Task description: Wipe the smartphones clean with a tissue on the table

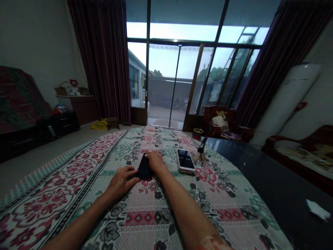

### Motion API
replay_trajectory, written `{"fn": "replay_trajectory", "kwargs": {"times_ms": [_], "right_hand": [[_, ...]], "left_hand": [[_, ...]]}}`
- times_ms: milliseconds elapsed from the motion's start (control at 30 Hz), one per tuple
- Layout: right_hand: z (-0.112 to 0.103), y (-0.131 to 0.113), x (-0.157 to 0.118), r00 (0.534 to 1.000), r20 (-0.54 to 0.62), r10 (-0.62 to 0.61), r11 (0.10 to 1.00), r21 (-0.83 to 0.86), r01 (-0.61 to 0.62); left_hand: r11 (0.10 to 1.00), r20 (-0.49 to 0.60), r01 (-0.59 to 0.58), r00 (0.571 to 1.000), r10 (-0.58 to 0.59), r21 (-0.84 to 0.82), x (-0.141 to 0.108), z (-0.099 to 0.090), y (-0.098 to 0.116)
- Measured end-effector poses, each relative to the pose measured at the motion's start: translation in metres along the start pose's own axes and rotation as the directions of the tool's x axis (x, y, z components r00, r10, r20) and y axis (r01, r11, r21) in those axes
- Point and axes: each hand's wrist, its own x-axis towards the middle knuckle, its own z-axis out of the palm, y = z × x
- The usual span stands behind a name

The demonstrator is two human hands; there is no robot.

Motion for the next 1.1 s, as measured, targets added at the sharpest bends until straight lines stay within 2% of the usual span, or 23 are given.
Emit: {"fn": "replay_trajectory", "kwargs": {"times_ms": [133,233,300,500,633,800,1000,1100], "right_hand": [[0.004,-0.009,-0.031,0.986,-0.018,-0.163,0.985,0.058,0.164],[0.006,-0.012,-0.040,0.974,-0.043,-0.222,0.971,0.082,0.225],[0.006,-0.011,-0.032,0.977,-0.048,-0.207,0.975,0.072,0.210],[0.001,-0.004,0.018,0.993,0.008,-0.118,0.993,-0.004,0.118],[0.003,-0.005,0.027,0.996,0.005,-0.088,0.996,-0.007,0.088],[0.006,-0.010,0.007,0.986,-0.005,-0.165,0.986,0.004,0.165],[0.012,-0.027,-0.036,0.948,-0.063,-0.313,0.942,0.111,0.318],[0.015,-0.030,-0.045,0.922,-0.084,-0.378,0.910,0.150,0.386]], "left_hand": [[1.000,0.010,-0.001,1.000,0.001,0.019,0.000,-0.002,0.003],[1.000,0.024,-0.004,1.000,0.003,0.031,0.001,-0.003,0.004],[0.999,0.029,-0.006,1.000,0.005,0.034,0.001,-0.003,0.003],[1.000,0.035,0.016,0.999,-0.017,0.022,0.001,-0.003,0.002],[0.999,0.031,0.035,0.999,-0.033,-0.040,0.003,-0.002,-0.001],[0.991,-0.022,0.063,0.998,-0.066,-0.122,0.005,0.005,-0.009],[0.984,-0.072,0.085,0.993,-0.098,-0.156,0.006,0.011,-0.013],[0.984,-0.080,0.073,0.993,-0.086,-0.163,0.006,0.011,-0.012]]}}
